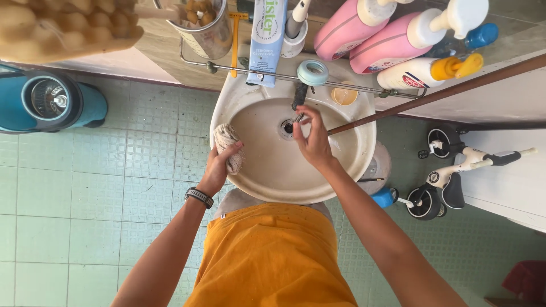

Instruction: Washing and wringing a cleaning rag in a bathroom sink.

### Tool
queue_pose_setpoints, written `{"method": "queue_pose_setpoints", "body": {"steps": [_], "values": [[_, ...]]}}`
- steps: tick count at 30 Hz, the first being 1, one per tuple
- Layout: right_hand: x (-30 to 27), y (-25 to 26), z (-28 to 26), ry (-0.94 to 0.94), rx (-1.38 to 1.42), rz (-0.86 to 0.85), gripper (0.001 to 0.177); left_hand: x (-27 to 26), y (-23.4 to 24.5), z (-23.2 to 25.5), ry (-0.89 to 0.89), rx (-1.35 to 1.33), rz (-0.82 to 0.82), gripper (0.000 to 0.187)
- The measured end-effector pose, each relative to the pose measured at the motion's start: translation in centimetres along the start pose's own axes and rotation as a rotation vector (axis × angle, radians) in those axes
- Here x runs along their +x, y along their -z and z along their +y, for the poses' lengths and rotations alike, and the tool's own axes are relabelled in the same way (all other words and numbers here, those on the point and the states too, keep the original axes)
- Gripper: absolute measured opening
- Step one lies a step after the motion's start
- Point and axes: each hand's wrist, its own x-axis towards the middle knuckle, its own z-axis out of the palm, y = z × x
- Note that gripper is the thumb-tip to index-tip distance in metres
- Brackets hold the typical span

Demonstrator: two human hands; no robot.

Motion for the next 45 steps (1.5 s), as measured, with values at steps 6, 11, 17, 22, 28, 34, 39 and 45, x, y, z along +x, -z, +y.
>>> {"method": "queue_pose_setpoints", "body": {"steps": [6, 11, 17, 22, 28, 34, 39, 45], "values": [[2.4, 0.3, 2.8, -0.204, 0.024, 0.090, 0.040, 0.2, 1.1, -2.3, 0.044, -0.149, -0.064, 0.058], [0.3, 0.2, 2.6, -0.008, -0.010, 0.189, 0.041, 1.2, -0.9, -2.5, 0.109, -0.172, -0.114, 0.059], [-4.7, -1.1, 6.1, -0.285, 0.010, 0.161, 0.038, 1.6, -2.2, -1.8, 0.145, -0.189, -0.076, 0.061], [-6.4, -4.3, 12.8, -0.483, -0.247, -0.124, 0.041, 1.1, -0.9, -1.9, 0.117, -0.217, -0.092, 0.057], [-7.7, -8.1, 18.0, -0.219, -0.495, -0.252, 0.050, -0.2, 0.8, -1.8, 0.113, -0.437, -0.013, 0.051], [-9.7, -7.7, 17.0, -0.219, -0.527, -0.407, 0.051, -0.7, 1.6, -2.0, 0.068, -0.468, 0.031, 0.050], [-10.9, -6.5, 14.9, -0.230, -0.575, -0.549, 0.053, -0.5, 1.5, -2.1, 0.098, -0.453, 0.044, 0.048], [-6.8, -7.4, 14.9, -0.190, -0.576, -0.200, 0.055, -1.1, 1.3, -1.7, 0.088, -0.470, 0.036, 0.047]]}}
